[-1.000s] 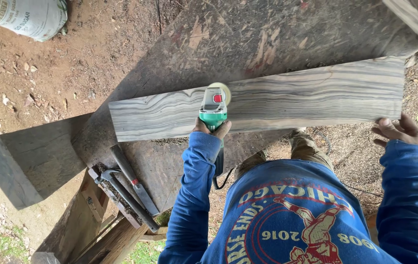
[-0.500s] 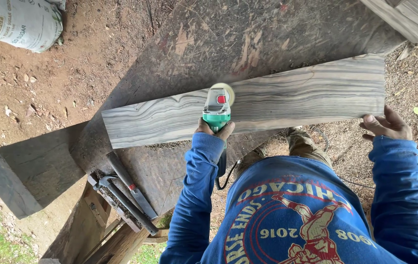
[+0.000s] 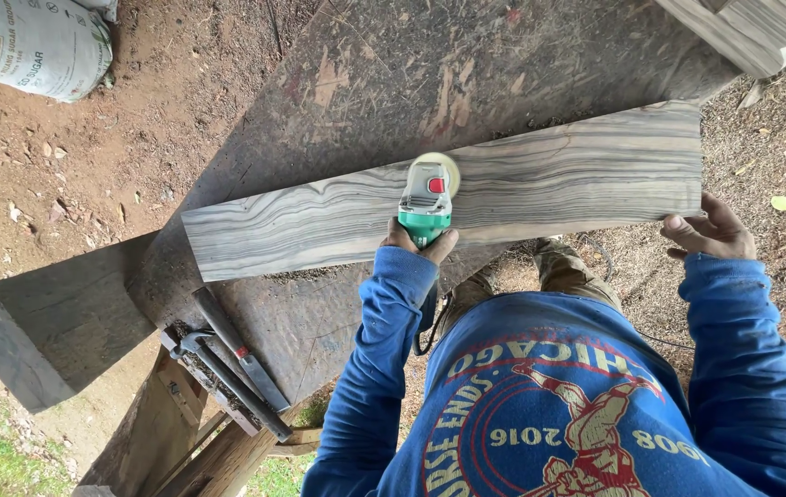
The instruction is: The person uses a green orbital sander to smooth the surface of a long, weathered wooden plank resting on a workbench. They move the sander back and forth along the length of the plank, then flip it to sand the edges and the opposite side.
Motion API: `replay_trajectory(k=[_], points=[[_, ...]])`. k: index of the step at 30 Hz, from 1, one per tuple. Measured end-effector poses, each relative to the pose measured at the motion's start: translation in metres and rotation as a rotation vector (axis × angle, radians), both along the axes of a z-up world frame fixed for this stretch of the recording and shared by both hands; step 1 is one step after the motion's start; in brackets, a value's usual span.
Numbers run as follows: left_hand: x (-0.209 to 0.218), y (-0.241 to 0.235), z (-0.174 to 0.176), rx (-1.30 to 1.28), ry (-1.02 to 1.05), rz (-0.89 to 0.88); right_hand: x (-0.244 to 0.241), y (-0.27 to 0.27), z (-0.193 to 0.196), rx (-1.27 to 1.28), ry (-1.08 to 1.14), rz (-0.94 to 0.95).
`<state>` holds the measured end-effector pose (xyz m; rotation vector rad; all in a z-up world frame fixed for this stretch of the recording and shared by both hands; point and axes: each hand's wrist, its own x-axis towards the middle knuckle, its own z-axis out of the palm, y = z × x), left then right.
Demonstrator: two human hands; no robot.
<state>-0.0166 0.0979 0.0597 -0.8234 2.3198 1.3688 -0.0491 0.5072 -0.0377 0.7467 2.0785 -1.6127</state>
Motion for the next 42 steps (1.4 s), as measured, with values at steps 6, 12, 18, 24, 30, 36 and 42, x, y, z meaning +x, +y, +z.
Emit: replay_trajectory(k=[6,12,18,24,30,36,42], points=[[0.000,0.012,0.002,-0.010,-0.007,-0.009,0.003,0.006,-0.001,-0.052,0.013,0.011],[0.003,0.025,0.012,-0.022,0.055,-0.063,0.009,0.012,0.009,-0.002,0.009,0.021],[0.003,0.039,0.030,-0.002,0.026,-0.080,0.015,0.014,0.020,0.027,-0.006,0.021],[0.006,0.050,0.042,0.021,0.045,-0.114,0.025,0.013,0.043,0.043,0.012,0.034],[0.001,0.080,0.041,0.068,0.115,-0.165,0.039,0.034,-0.005,-0.024,0.143,0.075],[0.007,0.120,0.044,0.093,0.166,-0.300,0.060,0.042,-0.028,0.086,0.123,0.307],[0.014,0.168,0.039,0.103,0.116,-0.413,0.100,0.047,-0.078,-0.010,-0.080,0.310]])
